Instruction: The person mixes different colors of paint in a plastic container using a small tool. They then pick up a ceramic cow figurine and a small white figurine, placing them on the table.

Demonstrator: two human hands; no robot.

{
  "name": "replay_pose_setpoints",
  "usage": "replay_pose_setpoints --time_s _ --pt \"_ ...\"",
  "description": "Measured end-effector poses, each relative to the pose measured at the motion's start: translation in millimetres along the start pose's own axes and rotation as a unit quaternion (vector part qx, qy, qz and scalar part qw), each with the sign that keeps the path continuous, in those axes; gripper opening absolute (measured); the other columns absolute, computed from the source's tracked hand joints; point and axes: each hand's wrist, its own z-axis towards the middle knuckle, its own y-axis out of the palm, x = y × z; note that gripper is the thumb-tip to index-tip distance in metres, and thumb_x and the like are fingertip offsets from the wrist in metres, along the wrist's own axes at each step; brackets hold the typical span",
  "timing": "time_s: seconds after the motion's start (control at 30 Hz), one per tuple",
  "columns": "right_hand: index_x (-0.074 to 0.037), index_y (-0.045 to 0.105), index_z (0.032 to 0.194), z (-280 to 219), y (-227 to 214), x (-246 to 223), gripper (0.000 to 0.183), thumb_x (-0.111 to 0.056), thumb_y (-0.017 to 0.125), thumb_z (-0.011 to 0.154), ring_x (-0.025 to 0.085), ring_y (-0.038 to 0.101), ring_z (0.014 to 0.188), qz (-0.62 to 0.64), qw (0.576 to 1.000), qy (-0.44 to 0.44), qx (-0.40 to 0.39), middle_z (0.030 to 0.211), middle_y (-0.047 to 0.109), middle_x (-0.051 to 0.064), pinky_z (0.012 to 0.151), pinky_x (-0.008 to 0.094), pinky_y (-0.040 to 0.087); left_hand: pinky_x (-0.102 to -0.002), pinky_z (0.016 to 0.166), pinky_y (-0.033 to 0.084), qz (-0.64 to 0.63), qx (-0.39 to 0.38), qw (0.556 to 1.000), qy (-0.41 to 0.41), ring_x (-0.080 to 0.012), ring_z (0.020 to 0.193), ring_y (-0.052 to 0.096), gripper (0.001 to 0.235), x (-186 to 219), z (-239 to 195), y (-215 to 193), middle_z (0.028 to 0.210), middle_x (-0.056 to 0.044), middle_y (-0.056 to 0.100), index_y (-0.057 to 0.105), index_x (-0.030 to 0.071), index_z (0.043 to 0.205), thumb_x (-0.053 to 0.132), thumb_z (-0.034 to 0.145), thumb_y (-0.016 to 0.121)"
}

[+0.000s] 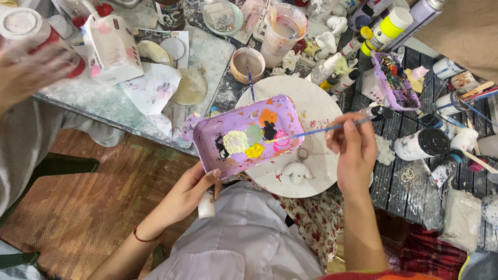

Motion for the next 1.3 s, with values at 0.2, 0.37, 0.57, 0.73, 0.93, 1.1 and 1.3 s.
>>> replay_pose_setpoints --time_s 0.2,0.37,0.57,0.73,0.93,1.1,1.3 --pt "-0.002 0.053 0.113 -24.7 -8.8 13.6 0.016 -0.014 0.043 0.114 0.009 0.052 0.074 -0.017 1.0 -0.015 -0.013 0.095 0.067 0.013 0.068 0.025 0.042 -0.027 0.062 0.047 -0.034 -0.016 0.999 -0.007 -0.008 0.066 0.055 0.029 -8.3 8.0 14.3 0.073 0.0 0.058 0.059 0.002 0.103 0.028 0.108 0.047" --pt "-0.002 0.052 0.114 -38.2 -16.4 15.9 0.014 -0.013 0.043 0.115 0.01 0.056 0.08 -0.063 0.997 -0.048 0.007 0.101 0.068 0.014 0.07 0.025 0.043 -0.027 0.064 0.048 0.001 -0.025 0.999 0.021 -0.0076 0.068 0.056 0.029 -6.2 14.6 25.3 0.073 0.0 0.059 0.059 0.001 0.103 0.028 0.109 0.048" --pt "-0.003 0.05 0.114 -51.1 -23.4 12.4 0.014 -0.014 0.042 0.116 0.011 0.057 0.081 -0.071 0.994 -0.081 0.036 0.102 0.067 0.014 0.071 0.025 0.043 -0.027 0.063 0.048 -0.019 -0.029 0.999 0.014 -0.0079 0.067 0.056 0.029 -0.6 15.6 31.1 0.074 0.001 0.058 0.061 0.001 0.114 0.027 0.107 0.048" --pt "-0.003 0.049 0.114 -54.3 -24.4 10.5 0.013 -0.012 0.04 0.116 0.012 0.06 0.082 -0.054 0.992 -0.097 0.059 0.1 0.066 0.014 0.071 0.025 0.044 -0.027 0.064 0.049 0.005 -0.029 0.999 0.026 -0.0075 0.069 0.056 0.029 -2.3 16.7 31.1 0.074 0.001 0.058 0.061 0.001 0.109 0.027 0.109 0.047" --pt "-0.002 0.049 0.113 -55.2 -25.7 9.1 0.013 -0.01 0.039 0.116 0.013 0.06 0.082 -0.085 0.991 -0.097 0.046 0.102 0.066 0.015 0.071 0.025 0.044 -0.027 0.06 0.048 0.017 -0.016 1.0 -0.004 -0.0078 0.066 0.054 0.03 -6.5 15.8 31.2 0.071 0.001 0.057 0.059 0.003 0.102 0.03 0.107 0.048" --pt "-0.004 0.049 0.113 -55.8 -26.1 17.0 0.013 -0.012 0.04 0.116 0.012 0.057 0.08 -0.066 0.993 -0.085 0.048 0.102 0.067 0.014 0.07 0.025 0.043 -0.026 0.061 0.047 0.022 -0.015 1.0 0.01 -0.0072 0.066 0.053 0.031 -6.2 17.1 32.9 0.071 0.0 0.057 0.06 0.003 0.102 0.031 0.108 0.048" --pt "-0.004 0.052 0.118 -49.7 -37.6 32.9 0.015 -0.018 0.047 0.121 0.018 0.061 0.091 0.072 0.989 -0.082 0.103 0.101 0.065 0.013 0.085 0.031 0.048 -0.026 0.061 0.048 -0.043 -0.045 0.998 -0.01 -0.0082 0.065 0.053 0.034 14.2 29.8 48.0 0.072 0.0 0.054 0.062 0.013 0.131 0.031 0.107 0.046"
